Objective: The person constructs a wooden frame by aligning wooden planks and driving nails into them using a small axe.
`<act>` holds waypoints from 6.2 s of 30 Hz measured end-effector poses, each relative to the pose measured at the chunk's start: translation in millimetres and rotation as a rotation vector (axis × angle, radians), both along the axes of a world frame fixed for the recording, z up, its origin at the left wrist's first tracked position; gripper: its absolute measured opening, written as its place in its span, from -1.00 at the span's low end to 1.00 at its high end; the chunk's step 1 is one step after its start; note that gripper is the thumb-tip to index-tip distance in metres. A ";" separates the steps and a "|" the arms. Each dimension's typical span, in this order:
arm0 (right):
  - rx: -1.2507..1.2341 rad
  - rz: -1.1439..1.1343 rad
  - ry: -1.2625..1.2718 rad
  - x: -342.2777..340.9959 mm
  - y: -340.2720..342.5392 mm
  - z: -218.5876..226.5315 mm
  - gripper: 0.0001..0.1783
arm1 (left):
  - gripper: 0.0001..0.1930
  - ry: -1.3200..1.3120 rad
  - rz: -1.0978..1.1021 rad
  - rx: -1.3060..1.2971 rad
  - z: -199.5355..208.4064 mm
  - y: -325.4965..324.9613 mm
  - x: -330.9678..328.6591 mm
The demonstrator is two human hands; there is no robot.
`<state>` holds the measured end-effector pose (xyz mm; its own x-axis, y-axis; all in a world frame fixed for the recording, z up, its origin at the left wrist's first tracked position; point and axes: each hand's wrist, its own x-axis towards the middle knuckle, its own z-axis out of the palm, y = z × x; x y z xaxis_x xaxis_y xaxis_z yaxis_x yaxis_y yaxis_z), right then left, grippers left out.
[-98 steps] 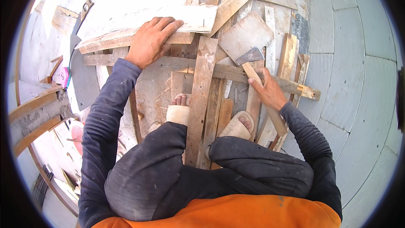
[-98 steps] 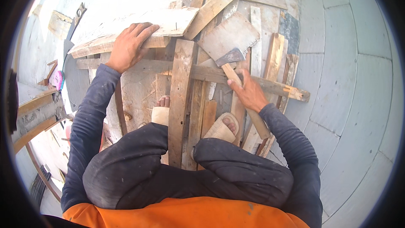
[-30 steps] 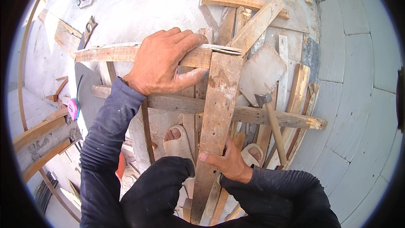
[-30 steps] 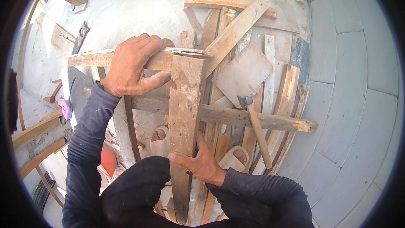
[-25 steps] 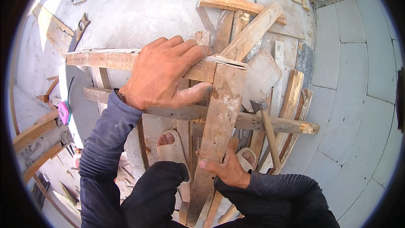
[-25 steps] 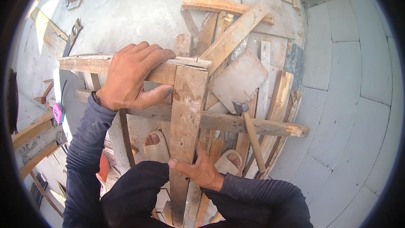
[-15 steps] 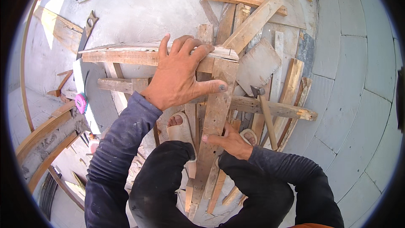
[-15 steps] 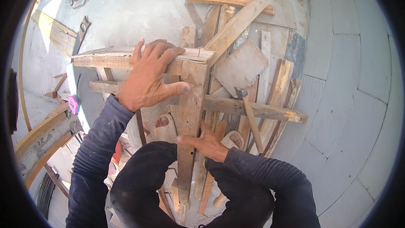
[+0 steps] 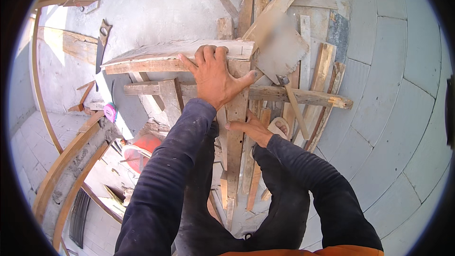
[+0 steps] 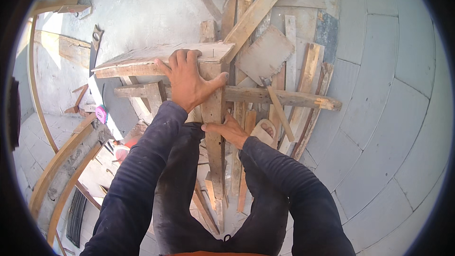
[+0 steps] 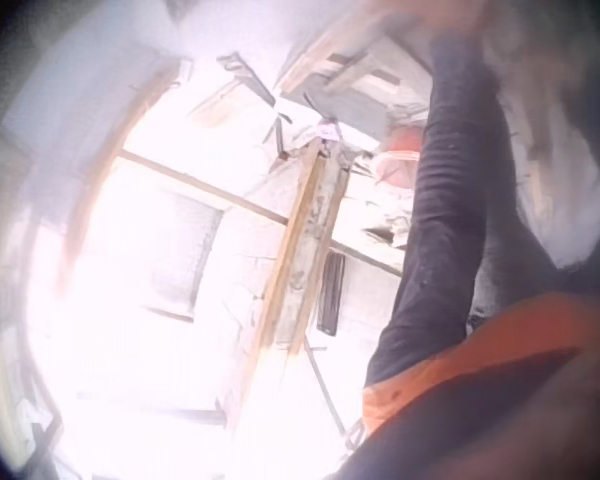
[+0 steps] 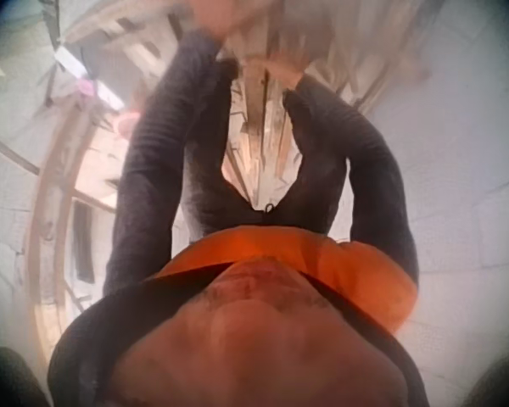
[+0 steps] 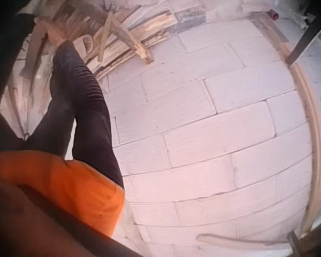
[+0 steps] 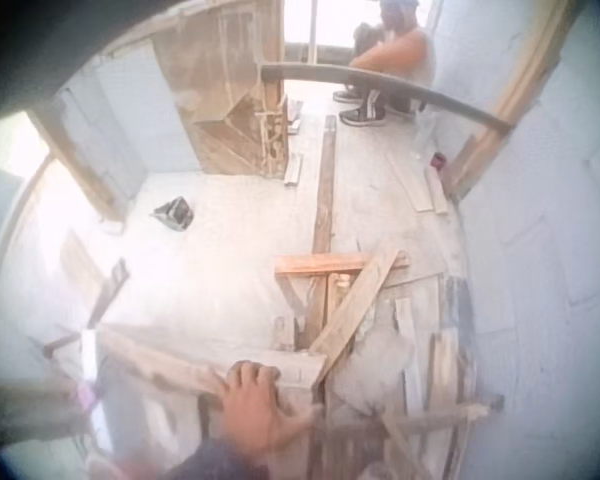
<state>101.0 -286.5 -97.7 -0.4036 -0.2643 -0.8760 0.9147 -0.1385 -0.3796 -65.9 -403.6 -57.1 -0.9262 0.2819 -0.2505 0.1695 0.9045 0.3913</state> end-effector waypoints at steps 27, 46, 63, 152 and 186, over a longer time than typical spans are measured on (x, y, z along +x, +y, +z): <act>0.092 0.034 -0.048 -11.0 5.0 2.2 0.31 | -0.70 -0.018 -0.032 0.424 -14.2 -28.1 -8.4; 0.078 0.185 -0.174 -36.7 12.1 19.9 0.33 | -0.11 -0.909 0.842 1.175 -38.3 -32.3 58.3; 0.051 0.158 -0.163 -33.4 13.1 12.7 0.28 | -0.02 -1.038 1.076 1.400 -51.0 1.2 39.1; 0.595 -0.019 -0.121 -67.7 12.4 209.4 -0.11 | -0.33 -1.109 1.022 1.573 -56.2 -8.7 29.8; 0.781 1.001 0.277 -242.6 104.2 231.0 -0.21 | -0.29 -1.212 1.094 1.574 -64.4 -11.8 33.1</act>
<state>-141.6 -182.4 133.2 -0.5199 -0.0149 -0.8541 0.3701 0.8972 -0.2410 -32.8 -415.4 -121.5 -0.4489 0.4120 -0.7929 -0.8054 -0.5710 0.1593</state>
